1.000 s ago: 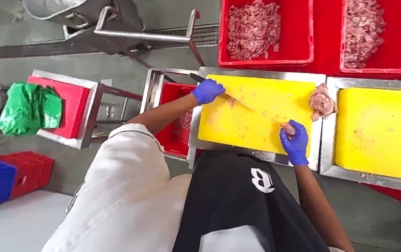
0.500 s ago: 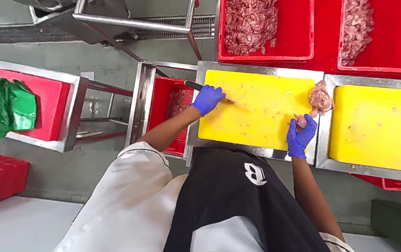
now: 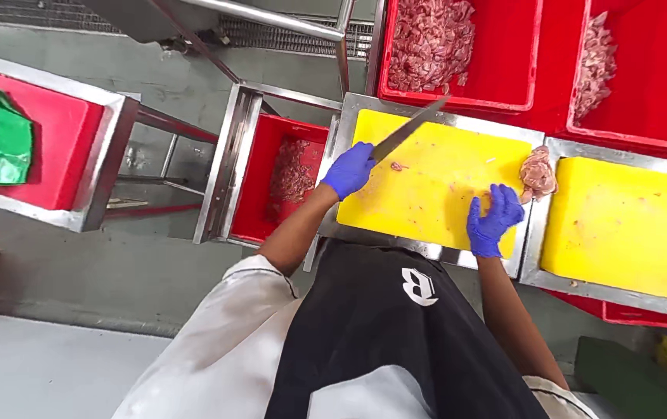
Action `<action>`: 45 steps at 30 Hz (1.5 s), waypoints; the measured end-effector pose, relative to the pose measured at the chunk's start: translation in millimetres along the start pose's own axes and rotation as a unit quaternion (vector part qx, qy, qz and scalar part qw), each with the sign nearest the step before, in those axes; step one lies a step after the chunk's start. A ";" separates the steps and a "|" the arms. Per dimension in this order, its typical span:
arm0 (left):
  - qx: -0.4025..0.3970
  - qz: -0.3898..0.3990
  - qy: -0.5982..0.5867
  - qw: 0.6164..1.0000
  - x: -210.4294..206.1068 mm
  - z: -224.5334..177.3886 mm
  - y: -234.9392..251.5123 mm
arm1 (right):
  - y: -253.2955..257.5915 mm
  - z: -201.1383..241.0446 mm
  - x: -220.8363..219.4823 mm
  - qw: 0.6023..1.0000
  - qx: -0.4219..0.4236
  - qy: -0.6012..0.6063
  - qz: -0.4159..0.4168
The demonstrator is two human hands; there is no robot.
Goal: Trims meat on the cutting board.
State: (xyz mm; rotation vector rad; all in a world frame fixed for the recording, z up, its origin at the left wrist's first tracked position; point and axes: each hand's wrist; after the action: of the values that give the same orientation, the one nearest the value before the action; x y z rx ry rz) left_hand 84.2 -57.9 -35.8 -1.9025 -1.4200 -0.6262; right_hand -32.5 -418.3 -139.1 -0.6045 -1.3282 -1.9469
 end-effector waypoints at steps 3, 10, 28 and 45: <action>0.054 -0.051 -0.159 0.984 -3.7 24.6 -29.2 | 24.4 73.1 -39.4 0.979 0.078 0.118 0.145; 0.127 -0.134 -0.214 0.959 -0.4 63.7 -68.2 | 50.7 116.9 -103.0 0.892 0.277 0.162 0.318; 0.254 -0.354 -0.223 0.872 -45.2 39.5 -227.5 | 64.7 84.3 -85.6 0.824 0.370 0.184 0.388; 0.446 -0.475 -0.233 0.722 -131.7 43.9 -364.0 | 87.6 62.9 -58.8 0.854 -0.120 0.304 0.404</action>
State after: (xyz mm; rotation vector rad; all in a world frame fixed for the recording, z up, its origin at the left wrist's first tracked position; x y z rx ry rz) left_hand -303.0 -42.5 -75.6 -0.4566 -2.4234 0.2073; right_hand 72.0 -363.8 -104.3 -0.4827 -0.3255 -1.3961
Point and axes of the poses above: each hand's wrist, its own y-axis towards the middle knuckle, its own x-axis out of the back of the hand, z = x × y, and after that the axes turned 15 degrees about -z, right-handed
